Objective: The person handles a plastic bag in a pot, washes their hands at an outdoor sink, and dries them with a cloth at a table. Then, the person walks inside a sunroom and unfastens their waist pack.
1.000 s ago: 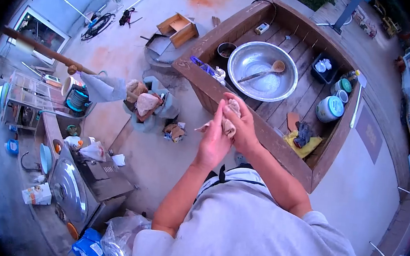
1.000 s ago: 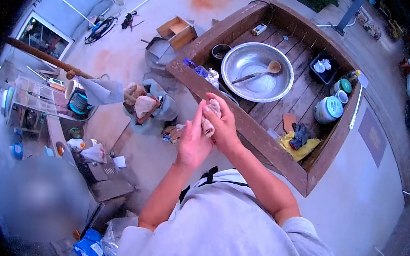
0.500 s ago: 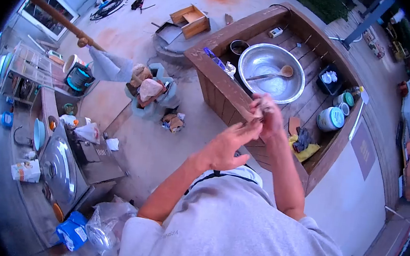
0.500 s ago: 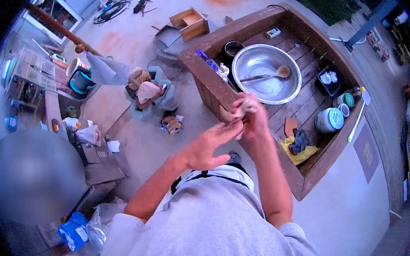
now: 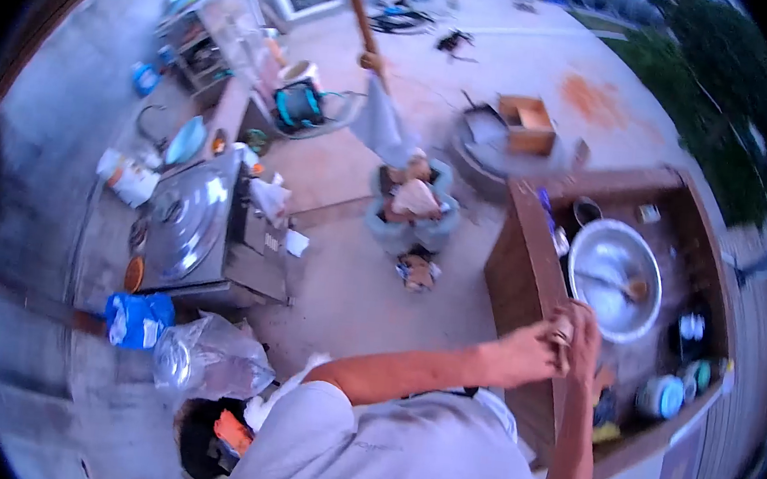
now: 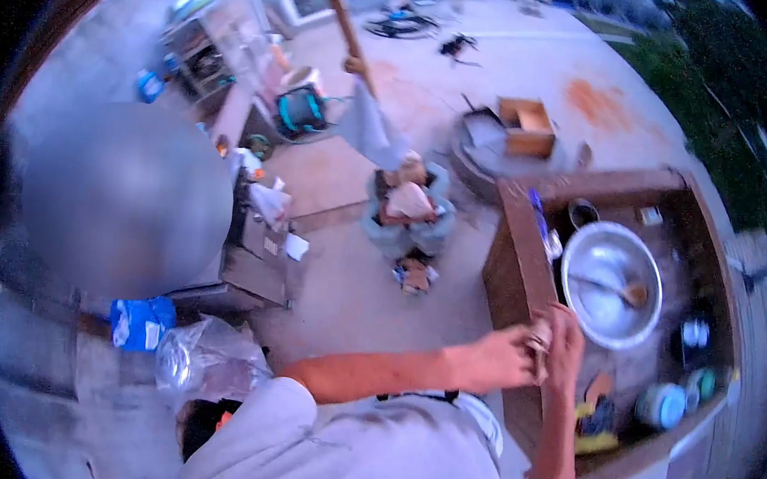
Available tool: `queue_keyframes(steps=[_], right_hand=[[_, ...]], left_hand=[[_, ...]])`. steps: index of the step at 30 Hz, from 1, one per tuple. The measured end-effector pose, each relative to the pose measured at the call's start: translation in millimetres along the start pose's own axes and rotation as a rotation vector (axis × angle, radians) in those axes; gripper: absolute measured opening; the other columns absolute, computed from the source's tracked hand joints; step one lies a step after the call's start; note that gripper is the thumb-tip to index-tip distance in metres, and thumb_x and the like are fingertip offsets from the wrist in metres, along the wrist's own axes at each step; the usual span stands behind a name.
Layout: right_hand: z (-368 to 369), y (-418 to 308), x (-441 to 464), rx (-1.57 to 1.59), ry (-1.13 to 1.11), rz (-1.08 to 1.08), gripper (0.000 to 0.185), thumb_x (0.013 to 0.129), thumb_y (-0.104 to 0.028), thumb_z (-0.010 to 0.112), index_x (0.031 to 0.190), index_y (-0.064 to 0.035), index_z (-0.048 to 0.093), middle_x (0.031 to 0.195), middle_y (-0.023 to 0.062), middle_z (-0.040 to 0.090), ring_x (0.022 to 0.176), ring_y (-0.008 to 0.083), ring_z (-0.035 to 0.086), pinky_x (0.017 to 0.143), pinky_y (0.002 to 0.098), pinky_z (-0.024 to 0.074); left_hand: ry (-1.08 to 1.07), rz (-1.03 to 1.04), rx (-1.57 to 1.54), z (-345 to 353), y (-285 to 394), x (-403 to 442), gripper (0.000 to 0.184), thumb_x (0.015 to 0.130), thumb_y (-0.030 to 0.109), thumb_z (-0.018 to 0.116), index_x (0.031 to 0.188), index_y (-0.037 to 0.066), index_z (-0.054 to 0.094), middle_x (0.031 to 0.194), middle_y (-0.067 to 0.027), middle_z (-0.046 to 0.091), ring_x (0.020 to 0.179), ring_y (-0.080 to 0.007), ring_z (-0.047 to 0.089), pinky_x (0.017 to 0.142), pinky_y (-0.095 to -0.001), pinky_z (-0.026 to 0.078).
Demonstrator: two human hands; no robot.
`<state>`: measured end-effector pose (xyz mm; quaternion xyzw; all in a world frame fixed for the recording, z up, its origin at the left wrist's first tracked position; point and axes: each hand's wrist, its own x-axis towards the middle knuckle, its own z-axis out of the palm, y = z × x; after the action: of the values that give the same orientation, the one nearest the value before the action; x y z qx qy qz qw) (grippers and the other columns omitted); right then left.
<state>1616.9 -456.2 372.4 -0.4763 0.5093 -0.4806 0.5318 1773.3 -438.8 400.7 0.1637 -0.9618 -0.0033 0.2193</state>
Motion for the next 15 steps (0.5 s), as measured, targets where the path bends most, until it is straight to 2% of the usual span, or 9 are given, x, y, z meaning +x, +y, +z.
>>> queue_keyframes(steps=[1, 4, 5, 7, 8, 10, 12, 14, 15], right_hand=[[-10.8, -0.6, 2.8, 0.003, -0.046, -0.026, 0.028, 0.088, -0.021, 0.038, 0.100, 0.0018, 0.050, 0.102, 0.0127, 0.053, 0.087, 0.0153, 0.053, 0.073, 0.0273, 0.0435], [-24.5, -9.6, 11.5, 0.352, 0.350, -0.021, 0.040, 0.089, -0.034, 0.031, 0.113, -0.0034, 0.042, 0.114, 0.0109, 0.046, 0.101, 0.0184, 0.046, 0.088, 0.0325, 0.0356], [-15.5, -7.5, 10.9, 0.357, 0.307, -0.029, 0.040, 0.089, -0.034, 0.031, 0.113, -0.0034, 0.042, 0.114, 0.0109, 0.046, 0.101, 0.0184, 0.046, 0.088, 0.0325, 0.0356], [9.0, -8.7, -2.6, 0.917, -0.154, 0.103, 0.047, 0.088, -0.041, 0.029, 0.119, -0.0071, 0.035, 0.117, 0.0079, 0.044, 0.108, 0.0203, 0.041, 0.094, 0.0359, 0.0300], [33.4, -10.8, -8.8, 0.855, -0.116, 0.158, 0.054, 0.084, -0.050, 0.031, 0.121, -0.0105, 0.035, 0.117, 0.0055, 0.044, 0.105, 0.0192, 0.044, 0.090, 0.0306, 0.0340], [57.3, -14.4, -19.1, 1.009, -0.195, 0.226, 0.058, 0.085, -0.052, 0.023, 0.126, -0.0105, 0.029, 0.125, 0.0073, 0.037, 0.114, 0.0238, 0.036, 0.096, 0.0373, 0.0268], [74.4, -24.4, -25.7, 1.007, -0.243, 0.268, 0.061, 0.084, -0.053, 0.024, 0.126, -0.0094, 0.029, 0.126, 0.0079, 0.035, 0.115, 0.0240, 0.035, 0.096, 0.0380, 0.0253], [80.4, -25.3, -34.0, 1.006, -0.280, 0.333, 0.063, 0.083, -0.054, 0.025, 0.127, -0.0083, 0.028, 0.127, 0.0085, 0.034, 0.116, 0.0243, 0.034, 0.097, 0.0388, 0.0238], [79.9, -24.7, -36.0, 0.775, -0.390, 0.252, 0.064, 0.083, -0.054, 0.027, 0.127, -0.0077, 0.028, 0.128, 0.0089, 0.033, 0.117, 0.0244, 0.033, 0.096, 0.0393, 0.0233]], left_hand=[[0.052, -0.040, -0.123, -2.6, -0.2, 6.0, 0.030, 0.063, 0.011, 0.052, 0.092, 0.007, 0.051, 0.095, -0.0046, 0.052, 0.098, -0.0199, 0.048, 0.090, -0.0326, 0.032], [0.301, -0.201, -0.346, -28.1, -5.8, 12.9, 0.045, 0.068, 0.016, 0.057, 0.111, 0.006, 0.045, 0.115, -0.0133, 0.042, 0.110, -0.0262, 0.039, 0.096, -0.0378, 0.026], [0.312, -0.223, -0.309, -28.8, -10.1, 9.5, 0.045, 0.068, 0.016, 0.057, 0.111, 0.006, 0.045, 0.115, -0.0133, 0.042, 0.110, -0.0262, 0.039, 0.096, -0.0378, 0.026], [0.443, -0.379, -0.370, -25.3, -12.4, 6.9, 0.043, 0.075, 0.021, 0.054, 0.114, 0.007, 0.043, 0.122, -0.0142, 0.035, 0.114, -0.0300, 0.033, 0.097, -0.0404, 0.024], [0.453, -0.385, -0.356, -22.4, -13.8, 4.0, 0.043, 0.075, 0.021, 0.054, 0.114, 0.007, 0.043, 0.122, -0.0142, 0.035, 0.114, -0.0300, 0.033, 0.097, -0.0404, 0.024], [0.556, -0.427, -0.309, -9.3, -18.7, -4.5, 0.040, 0.077, 0.025, 0.053, 0.112, 0.008, 0.044, 0.121, -0.0110, 0.037, 0.115, -0.0279, 0.031, 0.094, -0.0429, 0.025], [0.601, -0.452, -0.224, 10.7, -37.2, -13.9, 0.035, 0.079, 0.024, 0.049, 0.109, 0.008, 0.045, 0.119, -0.0100, 0.039, 0.111, -0.0296, 0.035, 0.091, -0.0420, 0.028], [0.701, -0.605, -0.422, 19.9, -51.3, -26.4, 0.027, 0.082, 0.023, 0.044, 0.103, 0.006, 0.048, 0.106, -0.0112, 0.049, 0.102, -0.0286, 0.042, 0.088, -0.0384, 0.031], [0.832, -0.704, -0.471, 32.1, -67.9, -31.0, 0.023, 0.086, 0.023, 0.039, 0.095, 0.005, 0.050, 0.085, -0.0098, 0.054, 0.087, -0.0251, 0.049, 0.081, -0.0346, 0.036]])
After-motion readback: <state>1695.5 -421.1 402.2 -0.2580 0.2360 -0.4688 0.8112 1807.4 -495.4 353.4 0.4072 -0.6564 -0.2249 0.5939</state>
